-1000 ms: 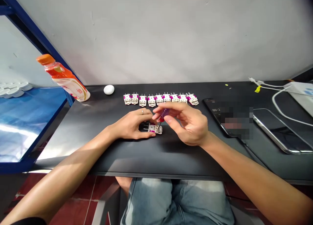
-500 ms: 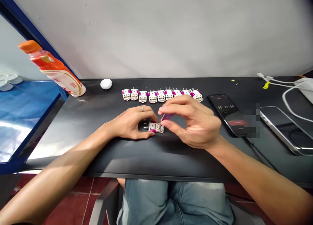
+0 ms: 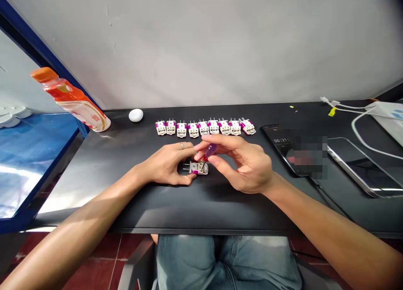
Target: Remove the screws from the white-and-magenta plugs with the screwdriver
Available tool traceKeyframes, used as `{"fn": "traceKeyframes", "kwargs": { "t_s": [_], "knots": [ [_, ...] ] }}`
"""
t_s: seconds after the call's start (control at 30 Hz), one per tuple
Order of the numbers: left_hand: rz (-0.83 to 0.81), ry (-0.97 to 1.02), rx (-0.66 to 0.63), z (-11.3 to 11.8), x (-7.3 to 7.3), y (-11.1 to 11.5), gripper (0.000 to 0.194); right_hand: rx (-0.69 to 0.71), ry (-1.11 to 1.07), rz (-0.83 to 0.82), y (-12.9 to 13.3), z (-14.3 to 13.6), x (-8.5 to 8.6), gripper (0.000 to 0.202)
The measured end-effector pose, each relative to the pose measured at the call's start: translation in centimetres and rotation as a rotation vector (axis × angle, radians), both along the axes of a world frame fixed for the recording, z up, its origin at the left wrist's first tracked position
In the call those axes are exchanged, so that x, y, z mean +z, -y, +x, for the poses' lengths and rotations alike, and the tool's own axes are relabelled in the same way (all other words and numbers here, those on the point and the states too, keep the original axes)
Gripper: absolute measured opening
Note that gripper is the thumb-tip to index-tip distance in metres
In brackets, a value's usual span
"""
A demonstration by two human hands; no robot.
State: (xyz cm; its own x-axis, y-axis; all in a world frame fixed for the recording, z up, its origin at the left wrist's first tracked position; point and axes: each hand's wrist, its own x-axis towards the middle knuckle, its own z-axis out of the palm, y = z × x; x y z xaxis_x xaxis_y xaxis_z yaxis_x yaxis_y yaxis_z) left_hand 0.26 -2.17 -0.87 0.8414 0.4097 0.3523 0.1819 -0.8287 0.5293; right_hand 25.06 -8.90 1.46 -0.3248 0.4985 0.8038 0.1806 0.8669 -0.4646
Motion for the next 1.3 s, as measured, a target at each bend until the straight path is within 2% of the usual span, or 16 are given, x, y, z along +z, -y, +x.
{"fn": "traceKeyframes", "kwargs": {
  "t_s": [0.07, 0.13, 0.2, 0.33, 0.4, 0.5, 0.57, 0.67, 0.73, 0.83, 0.93, 1.07, 1.13, 1.2, 1.3],
  "knots": [
    [0.000, -0.030, 0.012, 0.0, 0.0, 0.1, 0.029, 0.003, 0.003, 0.011, 0.0, 0.1, 0.0, 0.058],
    [-0.019, -0.048, 0.012, 0.1, 0.0, 0.2, 0.031, -0.046, 0.030, 0.113, -0.1, 0.3, 0.1, 0.052],
    [-0.020, -0.046, 0.003, 0.1, 0.1, 0.2, 0.029, -0.086, 0.047, 0.178, -0.2, 0.4, 0.2, 0.058],
    [0.047, -0.047, -0.001, 0.0, 0.1, 0.1, 0.028, -0.017, 0.029, 0.078, -0.3, 0.7, 0.1, 0.074],
    [0.063, -0.056, -0.006, -0.1, 0.1, 0.0, 0.032, 0.034, 0.026, 0.014, -0.4, 0.8, 0.1, 0.071],
    [0.042, -0.069, -0.033, -0.2, 0.1, -0.1, 0.031, 0.022, 0.041, 0.067, -0.3, 0.9, 0.1, 0.062],
    [0.027, -0.085, -0.046, -0.3, 0.2, -0.2, 0.025, -0.005, 0.050, 0.101, -0.1, 0.8, 0.2, 0.062],
    [0.047, -0.068, -0.064, -0.4, 0.2, -0.4, 0.025, 0.027, 0.034, -0.014, 0.3, 0.6, 0.3, 0.069],
    [0.061, -0.046, -0.072, -0.5, 0.2, -0.4, 0.028, 0.040, 0.038, -0.044, 0.5, 0.6, 0.4, 0.063],
    [0.044, -0.051, -0.076, -0.5, 0.1, -0.5, 0.030, -0.072, 0.069, 0.077, 0.4, 0.7, 0.6, 0.046],
    [0.041, -0.064, -0.087, -0.6, 0.1, -0.6, 0.030, -0.188, 0.066, 0.154, 0.2, 0.7, 0.7, 0.057],
    [0.069, -0.040, -0.098, -0.7, -0.1, -0.6, 0.036, -0.146, 0.055, 0.096, 0.1, 0.8, 0.9, 0.073],
    [0.046, -0.056, -0.095, -0.6, -0.1, -0.6, 0.035, -0.147, 0.074, 0.080, 0.1, 1.0, 1.0, 0.066],
    [0.016, -0.078, -0.082, -0.6, 0.0, -0.6, 0.034, -0.190, 0.105, 0.136, 0.3, 1.2, 1.3, 0.058],
    [0.012, -0.088, -0.077, -0.5, 0.1, -0.6, 0.032, -0.236, 0.152, 0.149, 0.6, 1.3, 1.6, 0.064]
  ]
}}
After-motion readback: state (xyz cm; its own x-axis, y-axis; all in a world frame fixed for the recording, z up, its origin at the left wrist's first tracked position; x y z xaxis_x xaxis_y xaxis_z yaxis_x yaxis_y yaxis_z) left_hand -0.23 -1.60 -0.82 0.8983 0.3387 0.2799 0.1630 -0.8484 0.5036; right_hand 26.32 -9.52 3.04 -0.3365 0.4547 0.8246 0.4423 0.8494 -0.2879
